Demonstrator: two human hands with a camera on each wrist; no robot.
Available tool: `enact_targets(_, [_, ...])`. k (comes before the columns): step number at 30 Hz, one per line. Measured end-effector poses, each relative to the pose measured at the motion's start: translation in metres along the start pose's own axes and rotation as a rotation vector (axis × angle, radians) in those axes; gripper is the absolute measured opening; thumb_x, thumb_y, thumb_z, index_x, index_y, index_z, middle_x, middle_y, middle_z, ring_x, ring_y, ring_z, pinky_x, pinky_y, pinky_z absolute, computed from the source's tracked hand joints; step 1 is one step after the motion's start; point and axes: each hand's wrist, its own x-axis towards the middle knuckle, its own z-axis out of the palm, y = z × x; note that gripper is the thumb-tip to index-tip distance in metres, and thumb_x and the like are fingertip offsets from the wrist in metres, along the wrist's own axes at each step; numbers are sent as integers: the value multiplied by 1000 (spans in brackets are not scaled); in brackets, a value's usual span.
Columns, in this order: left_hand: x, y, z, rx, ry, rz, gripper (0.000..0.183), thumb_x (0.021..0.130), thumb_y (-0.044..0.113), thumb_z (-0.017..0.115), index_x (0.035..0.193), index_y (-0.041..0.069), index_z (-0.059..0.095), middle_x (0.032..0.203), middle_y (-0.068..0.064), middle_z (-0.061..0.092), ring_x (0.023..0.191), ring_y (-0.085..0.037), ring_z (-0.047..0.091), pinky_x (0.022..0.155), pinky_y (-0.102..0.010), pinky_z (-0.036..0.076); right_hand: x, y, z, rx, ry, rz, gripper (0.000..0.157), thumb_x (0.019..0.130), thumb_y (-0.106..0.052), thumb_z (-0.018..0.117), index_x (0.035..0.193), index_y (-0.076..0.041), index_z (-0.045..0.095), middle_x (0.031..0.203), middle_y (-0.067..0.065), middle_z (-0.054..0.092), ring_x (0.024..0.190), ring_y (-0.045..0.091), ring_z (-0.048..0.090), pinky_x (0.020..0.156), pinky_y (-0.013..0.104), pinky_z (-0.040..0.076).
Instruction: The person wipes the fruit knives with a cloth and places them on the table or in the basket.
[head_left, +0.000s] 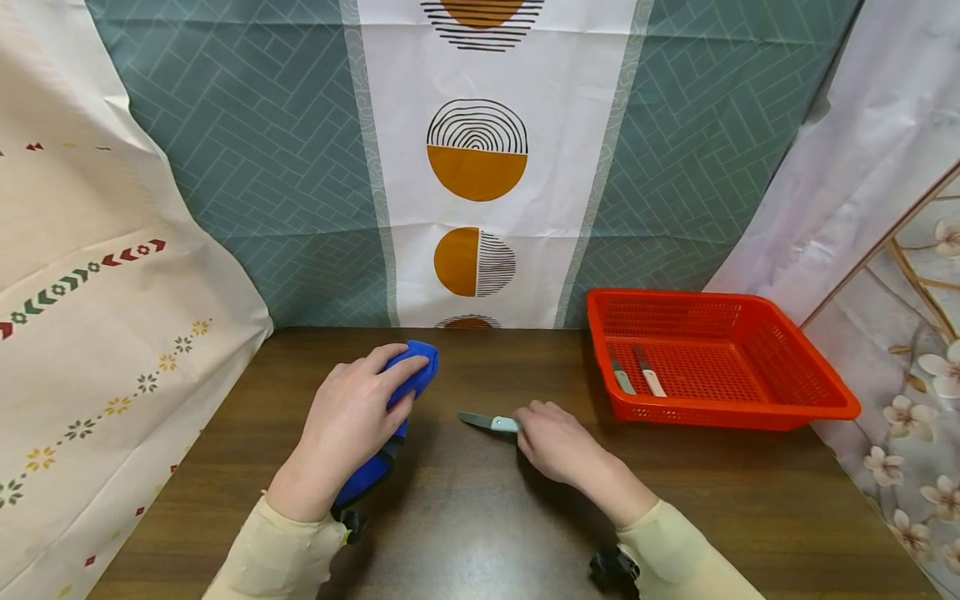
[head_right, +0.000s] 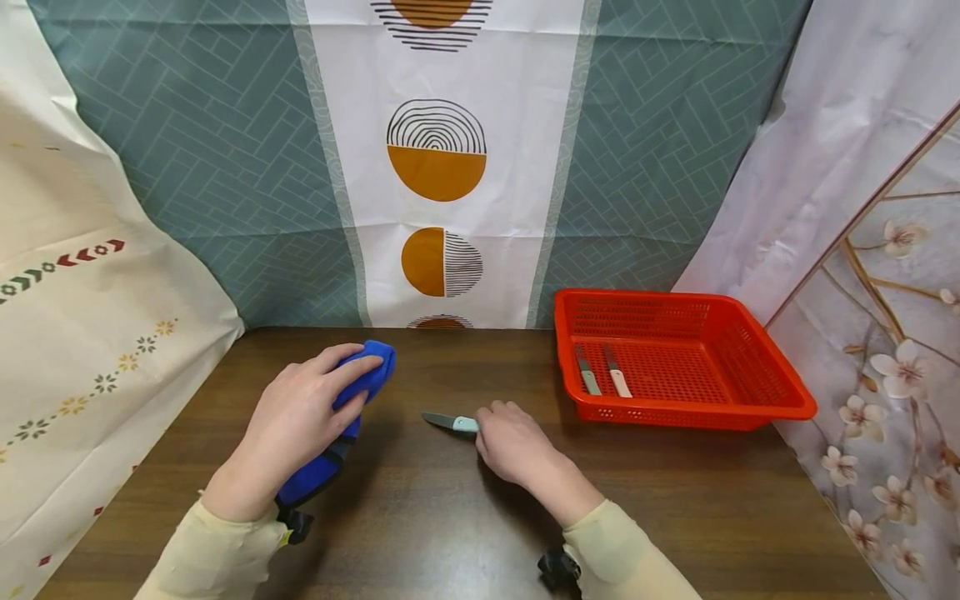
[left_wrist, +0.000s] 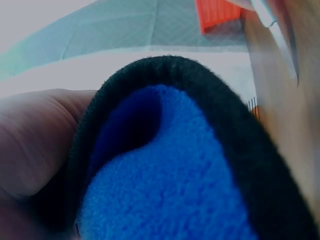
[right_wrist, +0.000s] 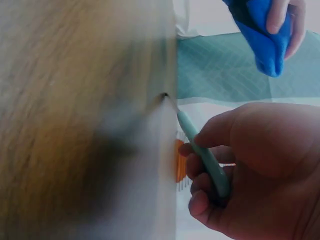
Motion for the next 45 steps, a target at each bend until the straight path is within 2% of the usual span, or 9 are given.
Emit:
enact_targets(9, [2,10,4,-2,0,40,48,95,21,89,141,18,76,145,-17,67,110,-39,76,92,-56,60,2,-1,-17,76,160,67,19,97,-6,84,113,-2,76,91,4,66,81,23,57,75,38,55])
enact_targets(13, [2,14,4,-3,5,51,48,94,21,90,140,18,77,145,-17,67,110,-38,76,91,-55,60,2,-4,-25,115,166,83,21,98,-7,84,117,-3,76,95,3,67,83,21,57,75,36,54])
enact_targets(17, [2,16,4,-4,15,61,49,93,21,90,140,19,77,145,-16,67,109,-38,77,91,-55,60,1,-6,-30,124,186,63,22,98,-9,84,118,-4,77,95,1,67,84,20,57,75,35,54])
enact_targets(22, [3,22,5,-15,53,86,48,93,18,88,139,20,77,145,-15,68,107,-37,77,90,-53,59,0,-9,-39,138,218,38,23,98,-9,84,119,-6,77,95,-1,66,82,18,56,73,34,54])
enact_targets(28, [6,33,6,-37,92,137,47,92,18,89,137,20,78,144,-14,69,106,-36,76,89,-52,60,-3,-15,-52,157,206,58,24,101,-14,82,123,-7,77,95,-4,65,82,15,56,72,32,54])
enact_targets(38, [6,51,5,-60,105,193,48,90,16,90,136,23,78,144,-12,69,110,-35,76,93,-50,59,-8,-23,-62,131,231,36,25,100,-16,84,123,-7,77,96,-4,67,81,14,57,72,31,56])
enact_targets(45, [4,56,6,-55,100,216,49,89,14,90,136,23,78,145,-13,69,111,-35,76,96,-50,59,-11,-27,-63,161,222,32,25,99,-15,85,122,-9,77,94,-5,65,81,12,55,70,29,55])
